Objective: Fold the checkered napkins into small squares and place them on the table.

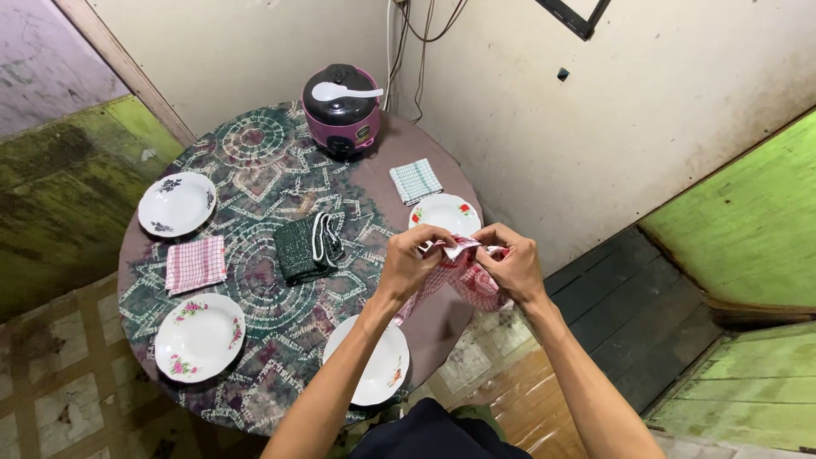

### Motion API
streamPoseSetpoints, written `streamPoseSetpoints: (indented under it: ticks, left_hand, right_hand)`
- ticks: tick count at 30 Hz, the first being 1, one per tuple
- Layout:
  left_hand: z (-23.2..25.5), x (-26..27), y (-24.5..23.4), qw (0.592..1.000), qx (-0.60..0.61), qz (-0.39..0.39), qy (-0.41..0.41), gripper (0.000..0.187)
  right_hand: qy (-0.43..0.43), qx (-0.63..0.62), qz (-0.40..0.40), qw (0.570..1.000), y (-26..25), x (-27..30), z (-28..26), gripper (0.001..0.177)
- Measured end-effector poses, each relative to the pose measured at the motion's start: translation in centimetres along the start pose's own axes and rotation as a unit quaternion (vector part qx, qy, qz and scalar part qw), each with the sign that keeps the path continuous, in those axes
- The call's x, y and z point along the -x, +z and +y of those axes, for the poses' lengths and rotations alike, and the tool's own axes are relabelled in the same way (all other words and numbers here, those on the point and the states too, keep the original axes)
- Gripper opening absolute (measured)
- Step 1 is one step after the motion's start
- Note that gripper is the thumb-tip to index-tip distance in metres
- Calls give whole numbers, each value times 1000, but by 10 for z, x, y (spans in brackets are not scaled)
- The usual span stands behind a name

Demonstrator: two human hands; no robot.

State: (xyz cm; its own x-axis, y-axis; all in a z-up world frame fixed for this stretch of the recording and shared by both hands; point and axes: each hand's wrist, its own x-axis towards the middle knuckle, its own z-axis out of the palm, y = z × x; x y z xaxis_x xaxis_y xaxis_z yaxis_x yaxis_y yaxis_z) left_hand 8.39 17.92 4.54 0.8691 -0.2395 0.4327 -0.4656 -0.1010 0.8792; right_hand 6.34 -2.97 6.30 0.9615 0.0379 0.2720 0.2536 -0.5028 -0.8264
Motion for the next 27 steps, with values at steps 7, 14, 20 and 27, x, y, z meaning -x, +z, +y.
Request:
streamPoseSetpoints:
  ticks: [7,14,20,27]
  left_hand:
    - [-4,-2,14,999,-2,19,-28,24]
    - [1,-9,39,994,-56,66,-68,19]
    - [33,-9,61,990,-94,95,-33,18]
    - [66,0,89,986,-129,104,-21,32]
  right_hand:
    - [-33,-47,-33,998,-12,-8,3,18]
    - [-97,-95,-62,989,-34,-16,0,18]
    - [-84,-140,-103,981,-57,-20,12,8]
    - [-34,-184,-181,966,-76,-22,48,9]
